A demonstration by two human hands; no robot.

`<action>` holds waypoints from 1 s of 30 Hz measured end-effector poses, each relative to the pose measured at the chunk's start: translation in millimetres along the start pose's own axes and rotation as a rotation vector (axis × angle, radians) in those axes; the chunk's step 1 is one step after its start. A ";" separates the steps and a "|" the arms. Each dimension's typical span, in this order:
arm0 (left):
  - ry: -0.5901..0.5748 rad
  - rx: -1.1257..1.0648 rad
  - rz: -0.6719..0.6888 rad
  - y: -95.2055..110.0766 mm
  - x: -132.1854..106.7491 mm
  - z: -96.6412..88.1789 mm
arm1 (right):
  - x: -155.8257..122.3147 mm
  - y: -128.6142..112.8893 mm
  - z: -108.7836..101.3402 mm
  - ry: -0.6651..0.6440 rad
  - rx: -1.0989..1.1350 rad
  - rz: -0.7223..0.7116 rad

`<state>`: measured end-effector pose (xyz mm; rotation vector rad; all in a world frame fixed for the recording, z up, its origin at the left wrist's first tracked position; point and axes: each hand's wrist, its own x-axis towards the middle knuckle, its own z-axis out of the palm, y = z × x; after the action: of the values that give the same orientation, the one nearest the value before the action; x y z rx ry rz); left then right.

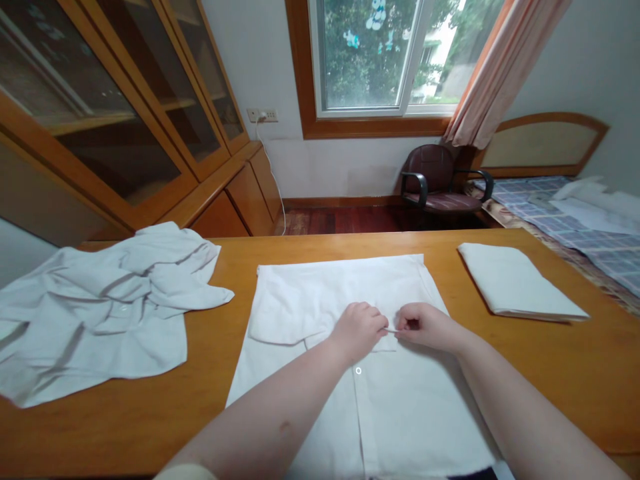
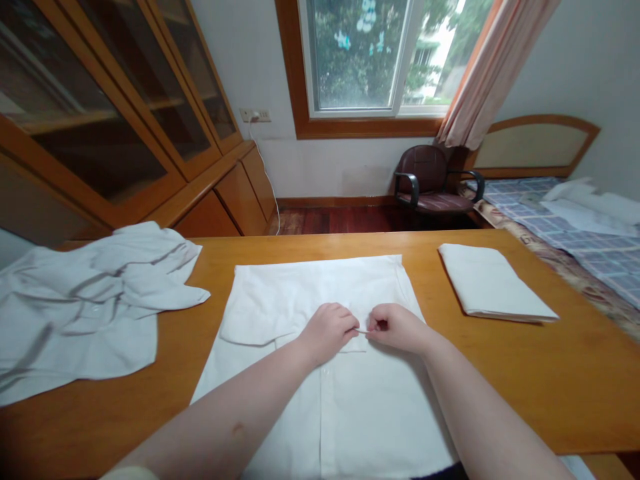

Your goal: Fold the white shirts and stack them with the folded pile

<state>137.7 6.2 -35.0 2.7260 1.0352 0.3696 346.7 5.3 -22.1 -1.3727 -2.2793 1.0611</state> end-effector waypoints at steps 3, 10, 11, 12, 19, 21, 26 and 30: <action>-0.022 0.036 0.016 1.4 0.6 0.0 | -0.2 -1.0 -0.1 -0.001 -0.011 0.002; -0.037 0.043 0.044 2.3 -3.1 -11.9 | -3.5 -10.4 -4.7 -0.079 -0.193 -0.058; -0.035 0.040 0.041 2.6 -4.0 -13.8 | -3.7 -11.2 -5.6 -0.076 -0.220 -0.061; -0.035 0.040 0.040 2.9 -4.6 -15.5 | -3.5 -11.5 -6.2 -0.061 -0.245 -0.059; -0.064 0.067 0.043 3.0 -3.0 -16.4 | 7.5 -3.7 9.6 0.382 -0.375 -0.051; -0.079 0.080 0.035 6.8 -3.6 -14.1 | 10.8 0.6 18.7 0.318 -0.463 -0.026; -0.150 0.128 0.009 22.3 -10.4 -24.8 | 12.5 7.4 27.8 0.097 -0.619 0.066; -0.171 0.028 -0.047 -2.5 -16.5 -51.9 | 11.0 5.1 22.8 0.045 -0.623 0.090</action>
<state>108.6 2.1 10.8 2.6960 1.0631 0.1120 331.5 5.9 -43.0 -1.6995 -2.6526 0.3260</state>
